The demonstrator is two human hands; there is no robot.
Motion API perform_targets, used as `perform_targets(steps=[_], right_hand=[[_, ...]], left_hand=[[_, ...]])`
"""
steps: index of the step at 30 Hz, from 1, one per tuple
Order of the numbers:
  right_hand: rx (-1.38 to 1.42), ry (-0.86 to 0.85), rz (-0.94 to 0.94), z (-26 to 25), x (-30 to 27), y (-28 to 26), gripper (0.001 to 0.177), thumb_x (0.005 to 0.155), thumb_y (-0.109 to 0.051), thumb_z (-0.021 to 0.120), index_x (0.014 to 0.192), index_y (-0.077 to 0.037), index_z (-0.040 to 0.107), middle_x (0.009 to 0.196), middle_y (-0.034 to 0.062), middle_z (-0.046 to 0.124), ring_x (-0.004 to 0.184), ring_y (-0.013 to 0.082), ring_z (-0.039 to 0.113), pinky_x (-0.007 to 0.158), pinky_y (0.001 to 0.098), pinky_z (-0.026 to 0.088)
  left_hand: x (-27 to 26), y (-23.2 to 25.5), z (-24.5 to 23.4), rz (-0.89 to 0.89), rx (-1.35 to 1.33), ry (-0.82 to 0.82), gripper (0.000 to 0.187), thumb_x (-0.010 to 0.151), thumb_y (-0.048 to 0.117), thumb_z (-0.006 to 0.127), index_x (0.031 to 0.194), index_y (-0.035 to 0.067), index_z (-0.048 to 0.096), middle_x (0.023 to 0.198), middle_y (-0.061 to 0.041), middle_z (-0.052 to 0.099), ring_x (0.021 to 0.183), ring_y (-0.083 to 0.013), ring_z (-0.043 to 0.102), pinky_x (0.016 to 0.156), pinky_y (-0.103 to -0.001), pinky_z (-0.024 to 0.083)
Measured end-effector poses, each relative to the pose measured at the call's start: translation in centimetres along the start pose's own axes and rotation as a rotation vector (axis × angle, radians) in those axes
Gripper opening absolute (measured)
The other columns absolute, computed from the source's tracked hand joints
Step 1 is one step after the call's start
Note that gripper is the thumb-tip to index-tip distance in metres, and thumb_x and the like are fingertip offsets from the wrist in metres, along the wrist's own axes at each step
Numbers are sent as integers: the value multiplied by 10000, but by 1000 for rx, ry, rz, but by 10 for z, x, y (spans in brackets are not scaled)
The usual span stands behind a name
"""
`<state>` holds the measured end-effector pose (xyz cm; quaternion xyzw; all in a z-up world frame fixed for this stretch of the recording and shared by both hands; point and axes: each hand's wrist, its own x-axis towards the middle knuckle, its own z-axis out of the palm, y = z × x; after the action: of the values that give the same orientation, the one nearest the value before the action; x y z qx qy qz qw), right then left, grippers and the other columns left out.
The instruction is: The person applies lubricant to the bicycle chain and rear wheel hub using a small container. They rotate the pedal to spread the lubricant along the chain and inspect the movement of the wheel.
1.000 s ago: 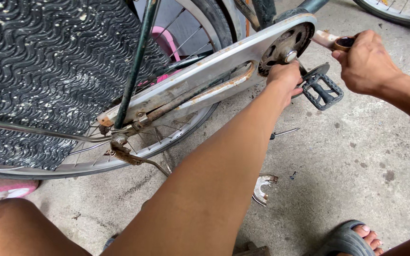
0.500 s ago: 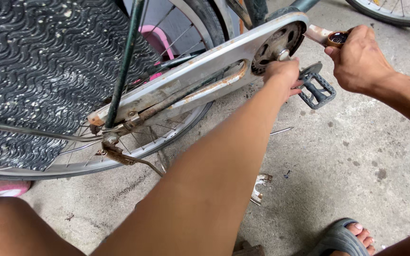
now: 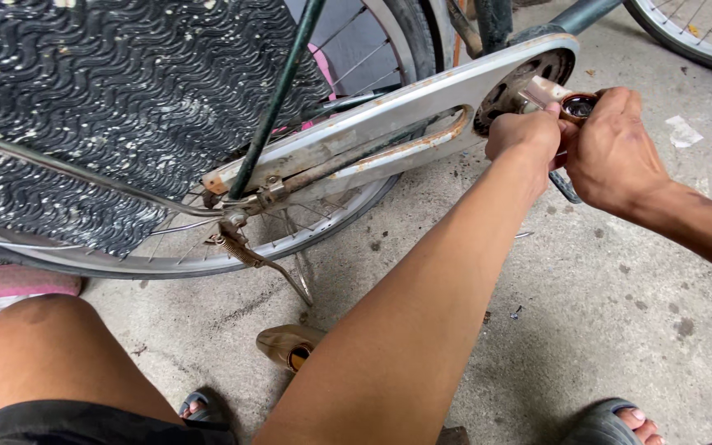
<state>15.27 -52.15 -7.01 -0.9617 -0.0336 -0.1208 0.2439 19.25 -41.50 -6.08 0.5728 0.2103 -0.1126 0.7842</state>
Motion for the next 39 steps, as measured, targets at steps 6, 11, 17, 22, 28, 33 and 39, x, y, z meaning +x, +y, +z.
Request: perform_targets(steps=[6,11,17,22,28,33,39], right_hand=[[-54,-43,48,-6,-7,-37,577,1020,-231,614,1287,185,317,1309,440,406,987,619,597,876,601,515],[-107,-65,19,-8,-18,-65,551,945,-135,620,1301,165,325,1296,410,430,937,600,625,830,601,529],[-120,-59,-44,-1,-23,-78,537,932,-119,618,1257,191,324,1278,434,433,961,613,611,833,606,532],[-97,-77,-64,1,-26,-78,530,943,-131,599,1270,183,325,1290,448,427,996,627,602,852,616,528],[-67,-89,-62,3,-26,-75,559,941,-157,622,1263,186,320,1280,462,421,1007,635,594,856,617,526],[-78,-68,-85,5,-25,-72,539,957,-162,615,1260,183,333,1281,452,439,1035,628,590,880,616,518],[-56,-103,-51,4,-20,-65,563,976,-164,595,1290,211,316,1296,459,413,1035,609,596,889,587,531]], left_hand=[[-4,4,-15,11,-5,137,211,882,137,797,951,-46,720,956,-143,732,770,-225,713,627,-386,593],[-36,20,-32,17,77,209,383,839,188,835,1081,-83,713,1134,-234,723,975,-317,724,813,-403,586],[-59,32,-52,16,140,267,456,815,224,840,1143,-62,706,1206,-251,706,1064,-358,725,857,-424,591],[-64,30,-58,16,136,273,435,815,219,835,1123,-66,720,1193,-252,720,1046,-354,734,843,-420,591],[-66,28,-59,-4,125,270,421,829,217,825,1123,-63,716,1204,-248,714,1054,-349,730,845,-423,586],[-67,31,-57,-17,183,283,436,844,229,824,1137,-72,707,1212,-258,708,1066,-354,722,853,-425,586],[-62,28,-49,-35,125,234,411,859,188,803,1151,-71,674,1219,-243,694,1080,-342,733,872,-398,598]])
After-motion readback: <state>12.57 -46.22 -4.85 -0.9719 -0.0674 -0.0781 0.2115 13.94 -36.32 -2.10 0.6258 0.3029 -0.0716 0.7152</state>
